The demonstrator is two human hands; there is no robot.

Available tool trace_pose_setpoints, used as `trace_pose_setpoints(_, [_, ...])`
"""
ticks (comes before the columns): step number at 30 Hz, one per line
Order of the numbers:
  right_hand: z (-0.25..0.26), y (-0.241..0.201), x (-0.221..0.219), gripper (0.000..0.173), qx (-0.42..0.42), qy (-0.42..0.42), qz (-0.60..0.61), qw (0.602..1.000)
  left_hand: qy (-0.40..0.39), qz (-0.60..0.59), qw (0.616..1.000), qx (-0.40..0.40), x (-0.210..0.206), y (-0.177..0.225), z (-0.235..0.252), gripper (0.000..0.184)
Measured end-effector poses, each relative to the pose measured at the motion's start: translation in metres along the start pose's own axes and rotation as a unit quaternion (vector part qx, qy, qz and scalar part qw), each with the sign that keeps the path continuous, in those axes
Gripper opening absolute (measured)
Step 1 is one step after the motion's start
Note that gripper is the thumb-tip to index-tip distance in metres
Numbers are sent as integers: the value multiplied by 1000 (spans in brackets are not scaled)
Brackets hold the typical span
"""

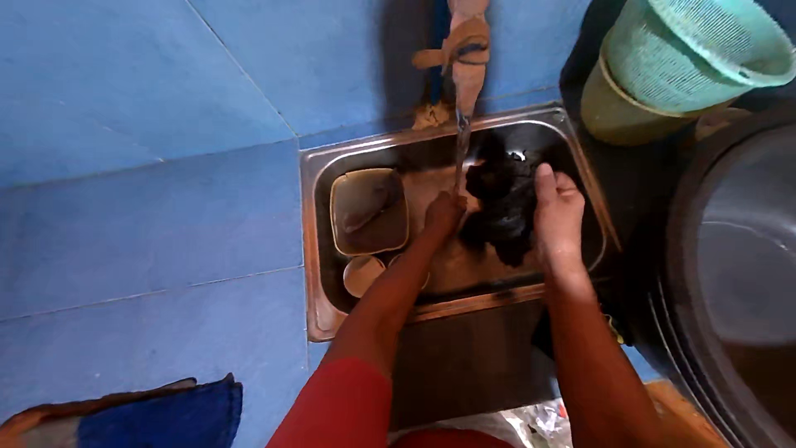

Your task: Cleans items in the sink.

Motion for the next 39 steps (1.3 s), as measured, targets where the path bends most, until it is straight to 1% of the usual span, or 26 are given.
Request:
trace_pose_setpoints(2, [16,-14,-15,32,30,-37,5,999,-15,-23,1000,13,7,-6,-8,55])
trace_pose_setpoints(4, [28,-14,-36,46,-1,-73,-14,997,-24,-32,999,18,17,-3,-21,53])
trace_pose_setpoints(6, [32,-16,-49,55,-21,-58,-4,998,-20,-35,999,5,27,-1,-28,52])
trace_pose_setpoints(7, [32,-23,-51,57,-19,-40,29,999,-18,-31,999,-5,32,2,-30,52])
trace_pose_setpoints(10, [34,-49,-46,54,12,-14,191,981,7,-8,999,-44,58,15,-40,48])
trace_pose_setpoints(11, [36,-54,-42,52,28,-17,217,976,23,-8,998,-51,68,21,-42,47])
trace_pose_setpoints(12, [38,-53,-38,50,46,-23,197,979,44,-12,997,-57,79,26,-45,47])
trace_pose_setpoints(13, [41,-47,-33,49,64,-24,123,990,70,-12,995,-64,87,28,-45,48])
trace_pose_setpoints(14, [42,-36,-29,49,71,-24,-3,997,91,-13,993,-70,94,30,-45,49])
trace_pose_setpoints(15, [41,-21,-28,46,65,-40,-141,987,103,-10,992,-71,98,32,-45,49])
trace_pose_setpoints(16, [42,-2,-32,42,51,-70,-260,962,104,-3,992,-68,98,34,-45,49])
trace_pose_setpoints(17, [45,20,-40,38,19,-112,-358,927,97,2,993,-66,96,36,-44,49])
trace_pose_setpoints(18, [47,39,-51,37,-12,-158,-422,893,86,3,994,-68,92,40,-43,48])
trace_pose_setpoints(19, [46,53,-62,35,-28,-193,-450,871,73,-1,995,-74,85,42,-41,47])
trace_pose_setpoints(20, [42,59,-73,35,-30,-219,-455,863,57,-15,995,-81,77,46,-40,46])
trace_pose_setpoints(22, [33,62,-97,38,-6,-239,-445,863,27,-48,994,-89,59,48,-35,44])
trace_pose_setpoints(24, [33,64,-123,38,59,-222,-437,870,10,-32,995,-89,50,51,-32,44])
trace_pose_setpoints(25, [35,63,-135,40,98,-214,-420,876,12,-18,995,-95,52,54,-33,45])
trace_pose_setpoints(27, [35,56,-151,45,135,-223,-364,894,28,43,993,-104,67,61,-42,48])
trace_pose_setpoints(29, [42,50,-163,49,139,-263,-320,899,63,66,990,-108,88,62,-48,47])
trace_pose_setpoints(30, [47,44,-167,51,121,-283,-320,896,75,62,990,-106,98,60,-49,46])
trace_pose_setpoints(32, [56,28,-165,45,78,-289,-307,903,106,39,989,-91,116,56,-50,49])
trace_pose_setpoints(33, [61,20,-162,47,62,-281,-277,917,119,24,989,-84,123,56,-51,49])
trace_pose_setpoints(36, [78,1,-142,50,32,-228,-126,965,140,-28,987,-71,136,56,-54,48])
trace_pose_setpoints(37, [80,-3,-130,47,28,-204,-70,976,145,-51,986,-72,136,56,-54,48])
trace_pose_setpoints(39, [78,2,-104,35,24,-190,39,981,147,-91,982,-70,128,55,-50,48])
Point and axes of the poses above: each hand's wrist, its own z-axis towards the middle knuckle, its own x-axis out of the back of the hand, y = z × x, the point moved 6 cm from there along z, towards the middle knuckle, and after that the axes turned 3 degrees about -z, right-handed, at the moved point
